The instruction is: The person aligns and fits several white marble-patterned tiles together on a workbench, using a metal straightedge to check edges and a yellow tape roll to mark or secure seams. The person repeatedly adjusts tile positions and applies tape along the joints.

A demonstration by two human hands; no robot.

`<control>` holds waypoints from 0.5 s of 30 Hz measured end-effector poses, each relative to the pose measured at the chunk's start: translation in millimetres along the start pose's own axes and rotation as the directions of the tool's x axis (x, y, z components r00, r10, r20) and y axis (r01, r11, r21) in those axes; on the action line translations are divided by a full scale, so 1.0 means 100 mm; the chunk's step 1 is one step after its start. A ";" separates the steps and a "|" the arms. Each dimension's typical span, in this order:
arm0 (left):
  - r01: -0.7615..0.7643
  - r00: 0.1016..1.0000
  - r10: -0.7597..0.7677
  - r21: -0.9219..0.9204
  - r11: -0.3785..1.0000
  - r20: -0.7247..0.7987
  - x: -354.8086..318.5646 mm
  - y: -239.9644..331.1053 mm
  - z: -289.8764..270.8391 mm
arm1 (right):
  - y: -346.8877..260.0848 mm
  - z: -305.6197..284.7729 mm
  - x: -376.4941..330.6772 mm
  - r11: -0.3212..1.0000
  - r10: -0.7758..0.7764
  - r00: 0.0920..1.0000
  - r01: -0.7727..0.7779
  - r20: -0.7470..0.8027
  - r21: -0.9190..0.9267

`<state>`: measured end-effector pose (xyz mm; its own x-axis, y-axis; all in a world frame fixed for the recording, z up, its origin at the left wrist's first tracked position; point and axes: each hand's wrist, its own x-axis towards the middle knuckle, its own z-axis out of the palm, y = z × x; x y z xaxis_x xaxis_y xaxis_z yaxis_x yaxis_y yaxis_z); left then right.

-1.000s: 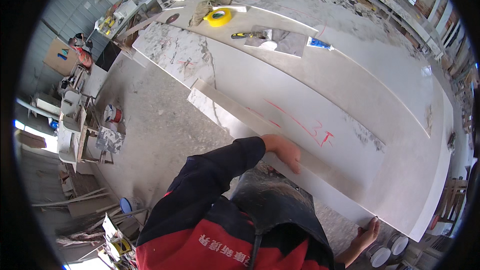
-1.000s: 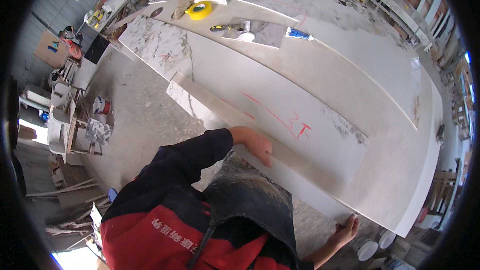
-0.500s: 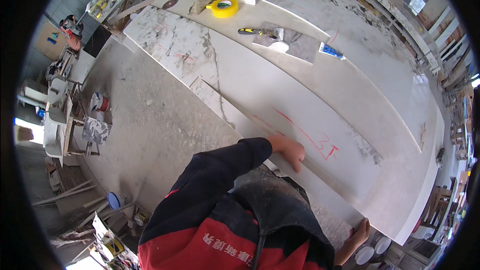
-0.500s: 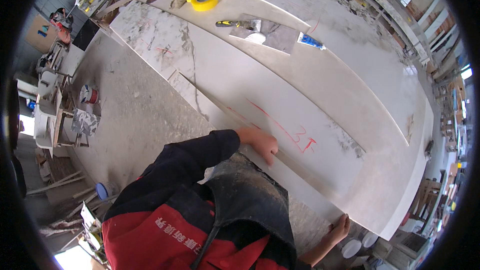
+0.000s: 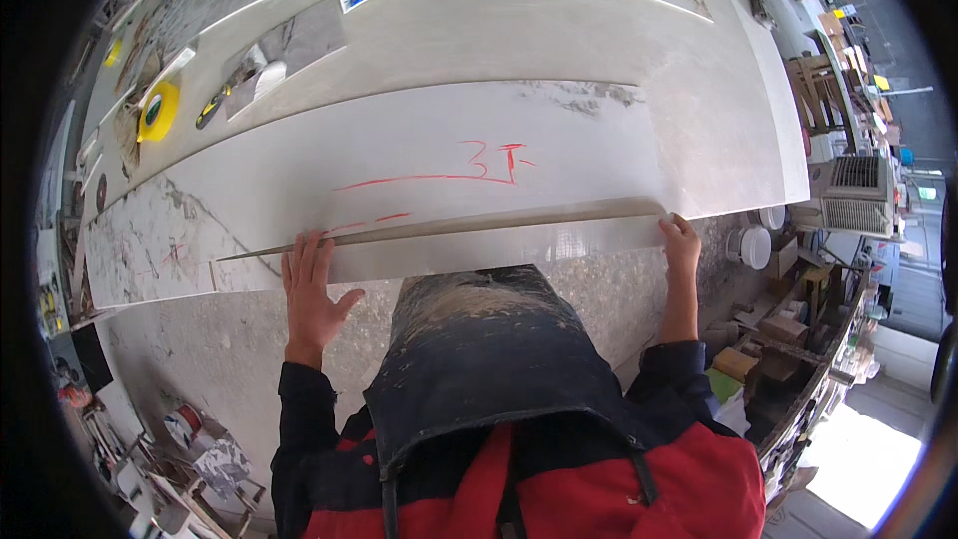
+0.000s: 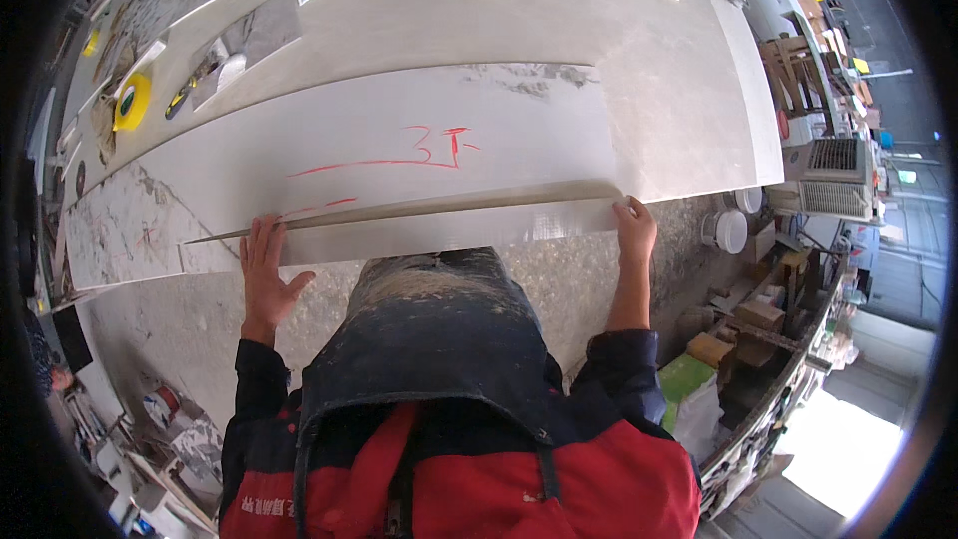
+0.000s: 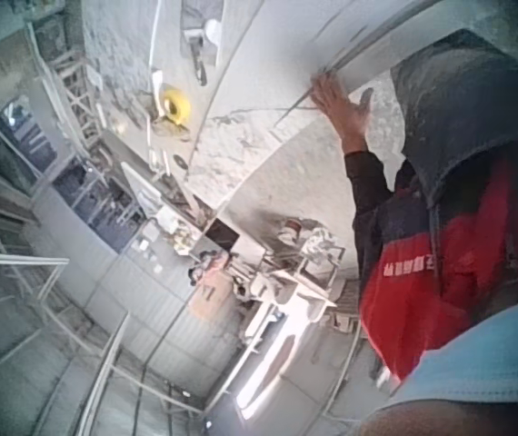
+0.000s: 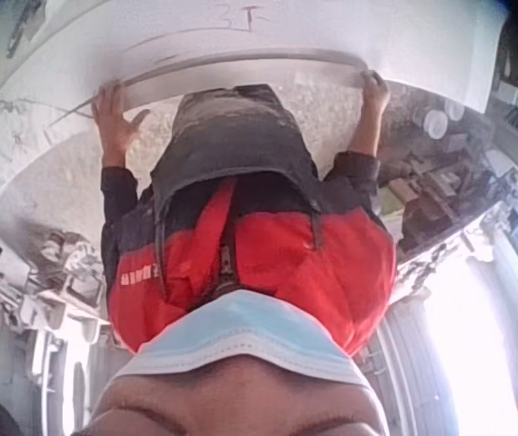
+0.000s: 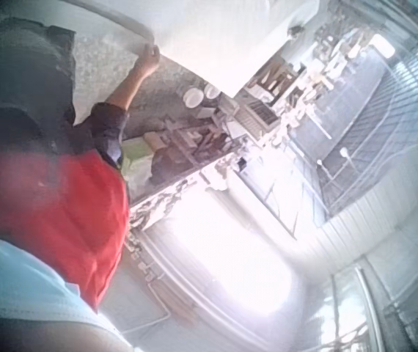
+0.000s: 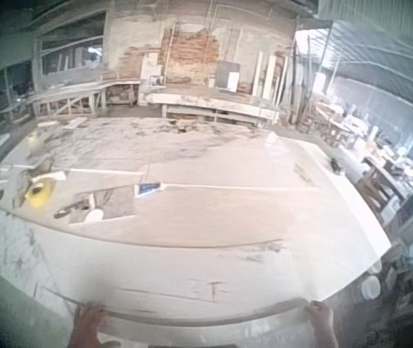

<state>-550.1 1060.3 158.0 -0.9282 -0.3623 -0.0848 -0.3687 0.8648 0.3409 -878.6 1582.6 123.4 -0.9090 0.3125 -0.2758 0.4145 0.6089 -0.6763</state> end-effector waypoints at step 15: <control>-0.040 0.999 0.040 0.053 0.998 -0.003 0.01 -0.16 0.23 | 0.06 0.13 0.30 0.927 -0.255 0.961 0.274 0.106 -0.255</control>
<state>-546.4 1053.9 131.1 -0.9420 -0.3284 -0.0688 -0.3338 0.8958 0.2937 -903.8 1586.2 102.1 -0.9840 0.0679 -0.1649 0.1463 0.8360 -0.5289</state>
